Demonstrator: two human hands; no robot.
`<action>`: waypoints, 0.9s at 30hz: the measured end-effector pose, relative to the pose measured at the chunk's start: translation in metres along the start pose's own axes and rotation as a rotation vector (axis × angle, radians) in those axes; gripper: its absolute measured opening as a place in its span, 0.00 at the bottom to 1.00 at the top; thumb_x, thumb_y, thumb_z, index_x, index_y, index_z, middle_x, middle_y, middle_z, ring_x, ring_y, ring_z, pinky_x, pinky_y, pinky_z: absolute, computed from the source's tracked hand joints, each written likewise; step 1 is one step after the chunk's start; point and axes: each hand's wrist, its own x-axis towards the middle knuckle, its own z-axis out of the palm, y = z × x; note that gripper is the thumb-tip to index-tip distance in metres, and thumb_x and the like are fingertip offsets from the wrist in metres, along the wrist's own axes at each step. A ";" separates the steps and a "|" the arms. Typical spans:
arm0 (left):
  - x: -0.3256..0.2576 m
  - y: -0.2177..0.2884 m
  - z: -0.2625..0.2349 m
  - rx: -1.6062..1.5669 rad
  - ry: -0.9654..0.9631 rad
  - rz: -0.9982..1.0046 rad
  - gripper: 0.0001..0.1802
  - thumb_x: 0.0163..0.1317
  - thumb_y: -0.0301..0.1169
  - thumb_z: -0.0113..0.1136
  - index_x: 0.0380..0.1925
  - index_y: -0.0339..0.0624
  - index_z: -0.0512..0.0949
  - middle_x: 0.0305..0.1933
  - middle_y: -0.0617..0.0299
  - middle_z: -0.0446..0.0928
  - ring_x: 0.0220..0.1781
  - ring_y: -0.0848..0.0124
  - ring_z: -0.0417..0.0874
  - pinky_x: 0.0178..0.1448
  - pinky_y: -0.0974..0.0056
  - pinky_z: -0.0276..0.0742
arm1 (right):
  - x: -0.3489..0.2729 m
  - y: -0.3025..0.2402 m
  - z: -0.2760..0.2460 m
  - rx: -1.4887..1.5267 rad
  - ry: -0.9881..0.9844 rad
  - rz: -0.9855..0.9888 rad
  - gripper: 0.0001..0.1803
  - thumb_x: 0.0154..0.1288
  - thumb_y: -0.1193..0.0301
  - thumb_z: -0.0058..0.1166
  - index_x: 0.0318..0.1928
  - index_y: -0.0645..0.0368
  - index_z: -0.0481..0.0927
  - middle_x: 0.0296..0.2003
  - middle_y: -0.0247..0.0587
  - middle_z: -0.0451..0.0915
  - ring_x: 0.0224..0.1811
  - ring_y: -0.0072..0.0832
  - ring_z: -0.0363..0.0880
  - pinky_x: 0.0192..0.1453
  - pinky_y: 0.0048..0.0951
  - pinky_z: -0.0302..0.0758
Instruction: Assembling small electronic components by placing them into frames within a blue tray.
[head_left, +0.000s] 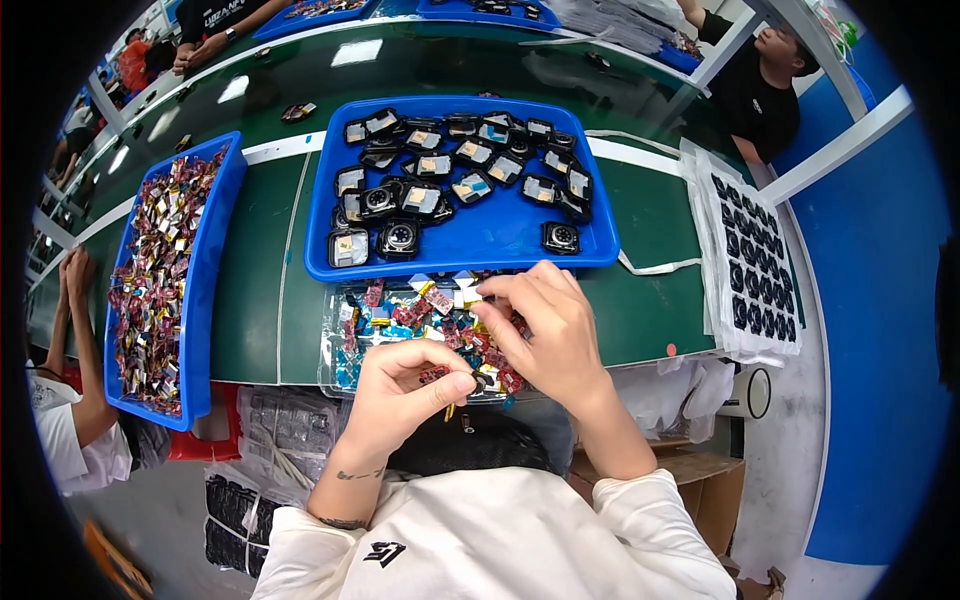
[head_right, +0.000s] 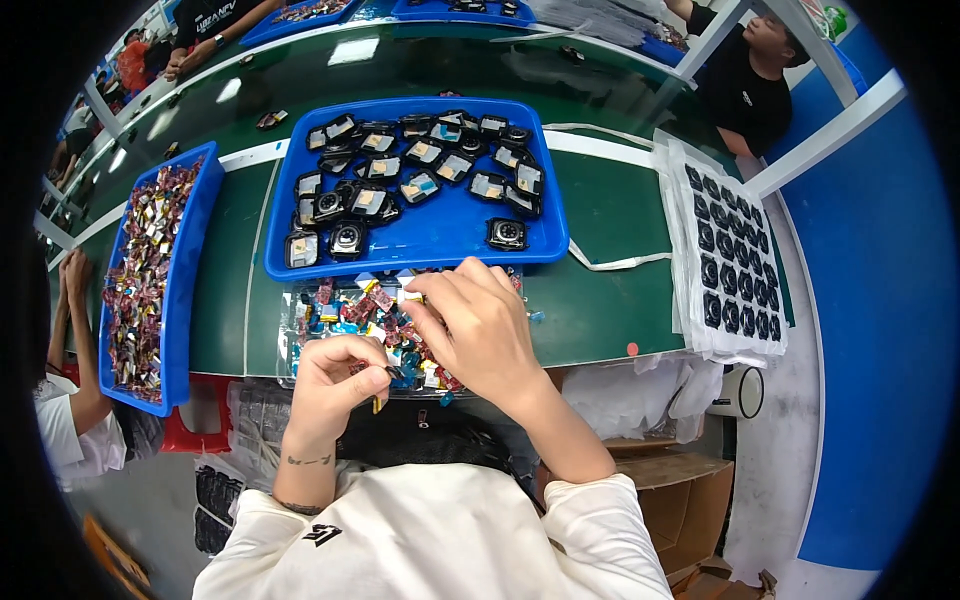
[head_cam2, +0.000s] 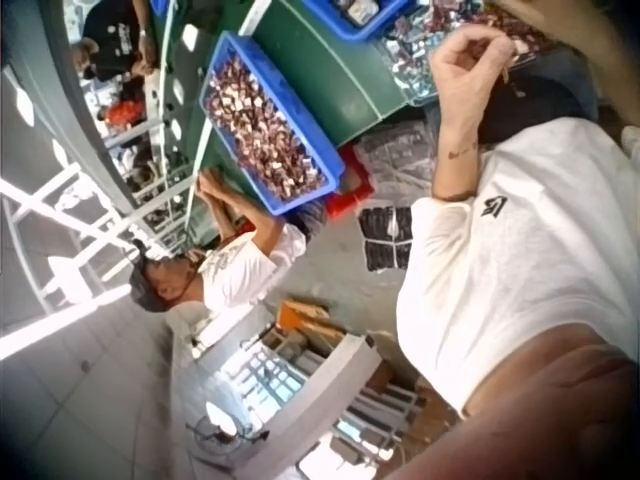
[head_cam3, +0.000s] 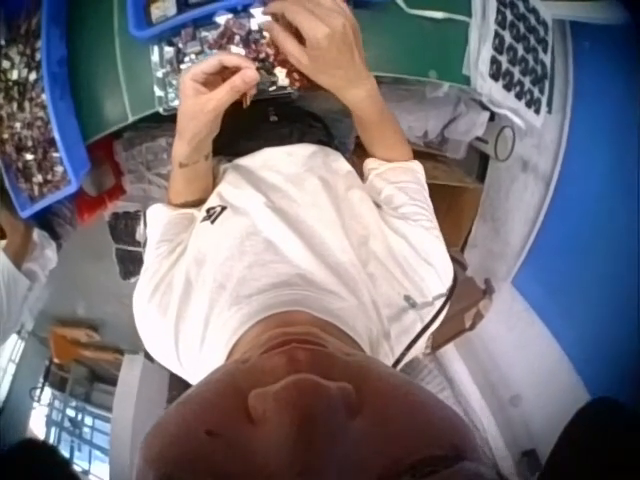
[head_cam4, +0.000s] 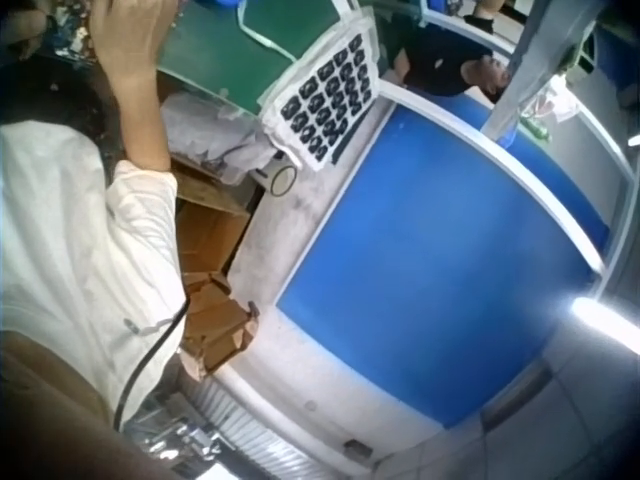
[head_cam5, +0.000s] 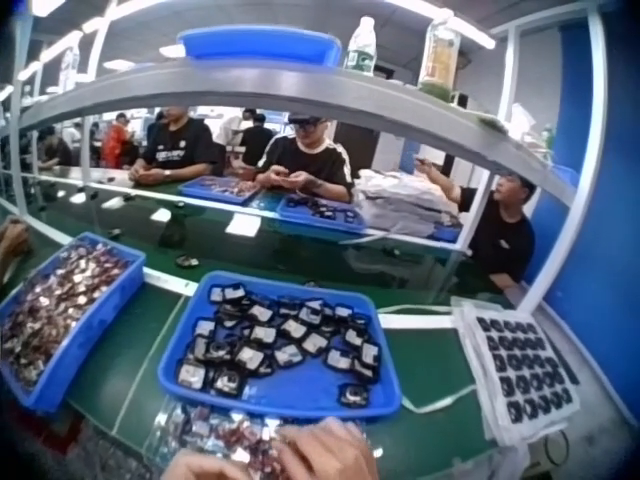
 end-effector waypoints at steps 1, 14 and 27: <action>0.000 0.001 0.001 0.010 0.023 -0.011 0.03 0.57 0.22 0.63 0.30 0.32 0.79 0.29 0.59 0.79 0.28 0.76 0.78 0.31 0.72 0.75 | 0.005 0.003 0.003 -0.002 0.041 -0.066 0.11 0.52 0.72 0.64 0.38 0.58 0.80 0.25 0.33 0.79 0.32 0.30 0.75 0.37 0.31 0.71; -0.005 0.004 -0.008 0.062 -0.012 0.010 0.02 0.58 0.20 0.60 0.30 0.32 0.79 0.34 0.57 0.79 0.34 0.77 0.78 0.38 0.72 0.74 | 0.025 0.071 -0.039 -0.369 0.067 0.193 0.09 0.53 0.70 0.63 0.35 0.57 0.81 0.27 0.37 0.78 0.29 0.33 0.77 0.32 0.33 0.74; 0.025 0.008 0.009 0.353 0.264 0.169 0.03 0.54 0.22 0.63 0.29 0.34 0.81 0.47 0.51 0.80 0.44 0.70 0.79 0.51 0.65 0.72 | -0.011 -0.018 -0.001 0.325 0.146 0.011 0.11 0.46 0.80 0.66 0.33 0.63 0.82 0.35 0.43 0.78 0.31 0.33 0.81 0.32 0.26 0.78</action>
